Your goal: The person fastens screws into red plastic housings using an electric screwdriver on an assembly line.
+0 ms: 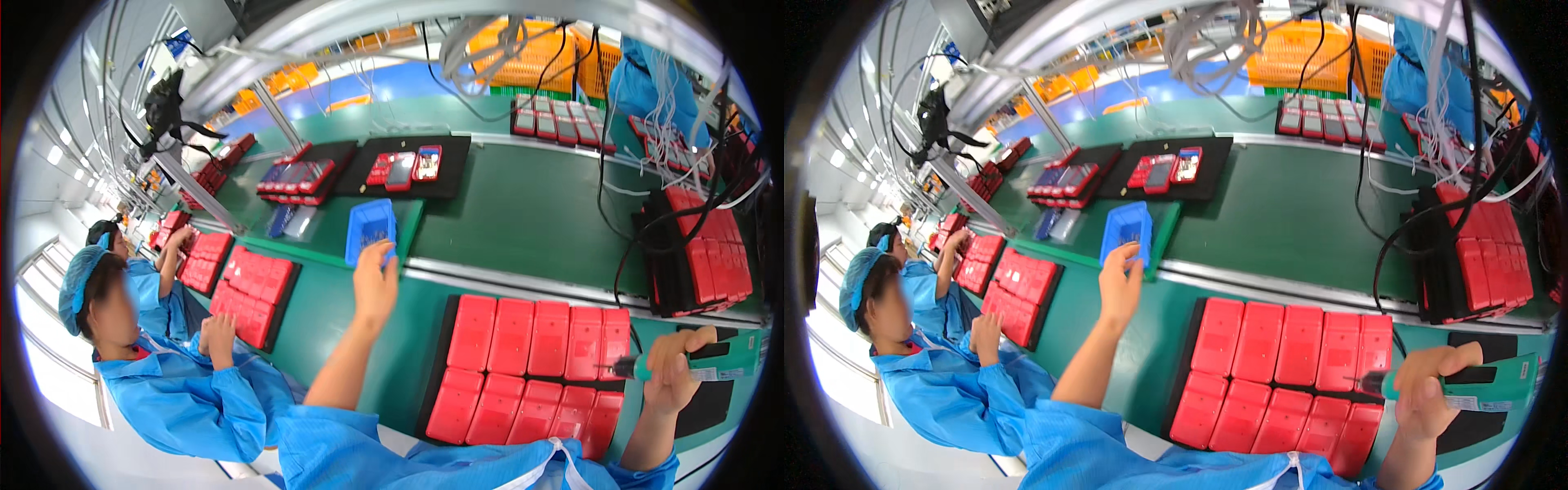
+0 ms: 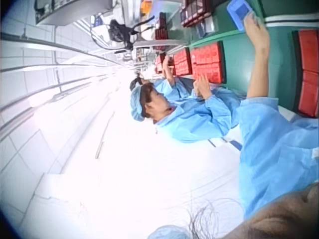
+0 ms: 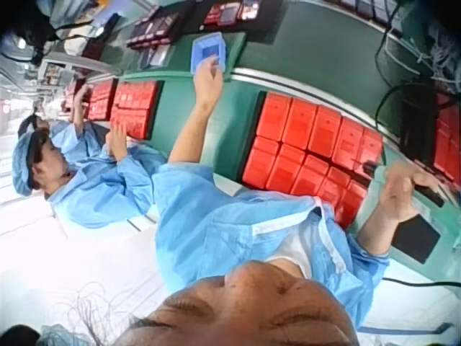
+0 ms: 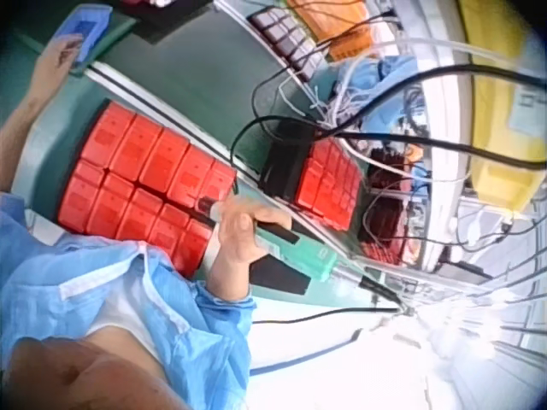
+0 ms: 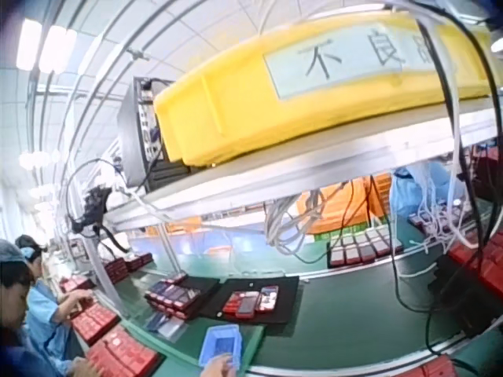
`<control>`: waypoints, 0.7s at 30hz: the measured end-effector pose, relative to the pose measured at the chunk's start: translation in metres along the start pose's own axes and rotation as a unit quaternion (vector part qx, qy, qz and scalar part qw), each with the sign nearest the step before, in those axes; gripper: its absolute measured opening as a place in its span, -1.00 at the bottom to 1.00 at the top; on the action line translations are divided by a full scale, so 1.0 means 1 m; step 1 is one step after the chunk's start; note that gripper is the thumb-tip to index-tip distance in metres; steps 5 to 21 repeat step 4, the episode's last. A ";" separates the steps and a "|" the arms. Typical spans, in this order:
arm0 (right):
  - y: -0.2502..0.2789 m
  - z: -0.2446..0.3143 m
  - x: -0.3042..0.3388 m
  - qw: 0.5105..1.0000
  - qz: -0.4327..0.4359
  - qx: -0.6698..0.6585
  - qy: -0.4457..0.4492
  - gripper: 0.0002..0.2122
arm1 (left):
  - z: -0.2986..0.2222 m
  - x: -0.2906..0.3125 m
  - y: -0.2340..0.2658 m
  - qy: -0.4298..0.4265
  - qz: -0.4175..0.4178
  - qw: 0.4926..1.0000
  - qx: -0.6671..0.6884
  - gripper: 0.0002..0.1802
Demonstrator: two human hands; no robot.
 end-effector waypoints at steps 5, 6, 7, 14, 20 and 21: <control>0.020 0.010 0.001 0.999 -0.019 0.034 0.001 -0.64 | 0.074 -0.073 -0.031 0.106 0.207 0.936 -0.263 -0.62; 0.020 0.010 0.001 0.999 -0.019 0.034 0.001 -0.64 | 0.074 -0.073 -0.031 0.106 0.207 0.936 -0.263 -0.62; 0.020 0.010 0.001 0.999 -0.019 0.034 0.001 -0.64 | 0.074 -0.073 -0.031 0.106 0.207 0.936 -0.263 -0.62; 0.020 0.010 0.001 0.999 -0.019 0.034 0.001 -0.64 | 0.074 -0.073 -0.031 0.106 0.207 0.936 -0.263 -0.62; 0.020 0.010 0.001 0.999 -0.019 0.034 0.001 -0.64 | 0.074 -0.073 -0.031 0.106 0.207 0.936 -0.263 -0.62; 0.020 0.010 0.001 0.999 -0.019 0.034 0.001 -0.64 | 0.074 -0.073 -0.031 0.106 0.207 0.936 -0.263 -0.62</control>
Point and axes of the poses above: each hand's wrist, its own x-axis away from the middle knuckle, its own y-axis out of the back of the hand, z = x × y, the point moved 9 cm from there along -x, towards the middle knuckle, and after that the axes turned 14 degrees about y, right-handed, at the moved point
